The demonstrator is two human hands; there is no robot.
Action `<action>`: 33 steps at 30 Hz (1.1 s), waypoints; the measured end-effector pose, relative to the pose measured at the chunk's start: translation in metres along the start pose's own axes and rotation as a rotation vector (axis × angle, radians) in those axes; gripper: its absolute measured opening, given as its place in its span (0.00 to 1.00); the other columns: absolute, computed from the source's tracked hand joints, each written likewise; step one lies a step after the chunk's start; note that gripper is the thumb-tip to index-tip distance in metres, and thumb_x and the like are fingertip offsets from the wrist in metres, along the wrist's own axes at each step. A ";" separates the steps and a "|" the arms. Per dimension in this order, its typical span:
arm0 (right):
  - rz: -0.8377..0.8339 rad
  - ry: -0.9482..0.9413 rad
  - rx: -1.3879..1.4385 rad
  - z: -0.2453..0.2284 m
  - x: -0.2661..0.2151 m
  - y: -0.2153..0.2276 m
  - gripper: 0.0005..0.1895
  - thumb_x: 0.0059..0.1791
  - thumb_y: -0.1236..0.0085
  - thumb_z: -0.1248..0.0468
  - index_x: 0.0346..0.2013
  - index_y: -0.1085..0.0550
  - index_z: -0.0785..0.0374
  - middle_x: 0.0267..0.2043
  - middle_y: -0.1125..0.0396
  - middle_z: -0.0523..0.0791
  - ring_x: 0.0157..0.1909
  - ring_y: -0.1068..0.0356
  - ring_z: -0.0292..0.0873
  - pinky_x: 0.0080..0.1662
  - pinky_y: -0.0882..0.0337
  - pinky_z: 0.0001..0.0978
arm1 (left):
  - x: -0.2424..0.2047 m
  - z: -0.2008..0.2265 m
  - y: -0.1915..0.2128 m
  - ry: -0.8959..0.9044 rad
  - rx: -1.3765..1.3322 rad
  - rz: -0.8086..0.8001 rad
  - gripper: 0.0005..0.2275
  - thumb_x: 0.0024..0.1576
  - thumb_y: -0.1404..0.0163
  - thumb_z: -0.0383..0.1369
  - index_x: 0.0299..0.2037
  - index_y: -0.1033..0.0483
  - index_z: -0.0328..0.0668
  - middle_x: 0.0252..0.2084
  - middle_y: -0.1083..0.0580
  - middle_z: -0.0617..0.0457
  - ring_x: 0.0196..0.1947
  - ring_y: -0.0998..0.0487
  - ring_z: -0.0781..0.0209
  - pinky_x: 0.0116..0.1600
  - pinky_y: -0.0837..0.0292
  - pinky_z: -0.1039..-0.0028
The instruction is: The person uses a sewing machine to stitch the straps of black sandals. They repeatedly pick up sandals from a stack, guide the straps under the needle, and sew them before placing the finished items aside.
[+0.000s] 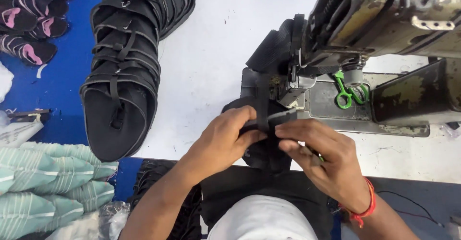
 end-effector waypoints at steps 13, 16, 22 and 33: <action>0.025 -0.321 -0.096 0.025 0.010 -0.002 0.23 0.43 0.29 0.57 0.48 0.23 0.65 0.41 0.24 0.45 0.26 0.32 0.41 0.28 0.32 0.32 | 0.003 0.002 -0.016 -0.139 0.135 0.006 0.12 0.57 0.42 0.35 0.45 0.26 0.37 0.38 0.24 0.48 0.40 0.24 0.51 0.53 0.34 0.60; -0.039 -0.325 -0.088 0.031 0.009 -0.005 0.17 0.43 0.29 0.57 0.41 0.21 0.65 0.37 0.25 0.45 0.26 0.30 0.40 0.28 0.32 0.33 | 0.002 0.001 -0.017 -0.109 0.129 -0.010 0.12 0.57 0.42 0.36 0.45 0.26 0.38 0.37 0.24 0.49 0.40 0.24 0.51 0.52 0.34 0.61; -0.001 -0.008 -0.032 0.007 0.005 0.009 0.11 0.49 0.38 0.60 0.33 0.25 0.67 0.35 0.28 0.47 0.30 0.28 0.44 0.32 0.30 0.35 | 0.017 -0.005 -0.013 -0.125 0.131 0.014 0.12 0.57 0.42 0.35 0.43 0.26 0.36 0.36 0.24 0.49 0.36 0.24 0.52 0.45 0.32 0.62; -0.006 -0.162 -0.225 -0.003 -0.007 0.063 0.33 0.40 0.38 0.48 0.52 0.26 0.69 0.50 0.28 0.55 0.48 0.26 0.49 0.43 0.29 0.35 | 0.016 0.013 -0.002 -0.024 -0.274 -0.254 0.09 0.61 0.46 0.37 0.44 0.26 0.40 0.35 0.22 0.54 0.32 0.22 0.63 0.38 0.26 0.70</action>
Point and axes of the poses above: each hand's wrist, its own x-axis towards the middle knuckle, its own y-axis out of the back of the hand, z = x × y, the point moved 3 cm from there along x, towards the middle knuckle
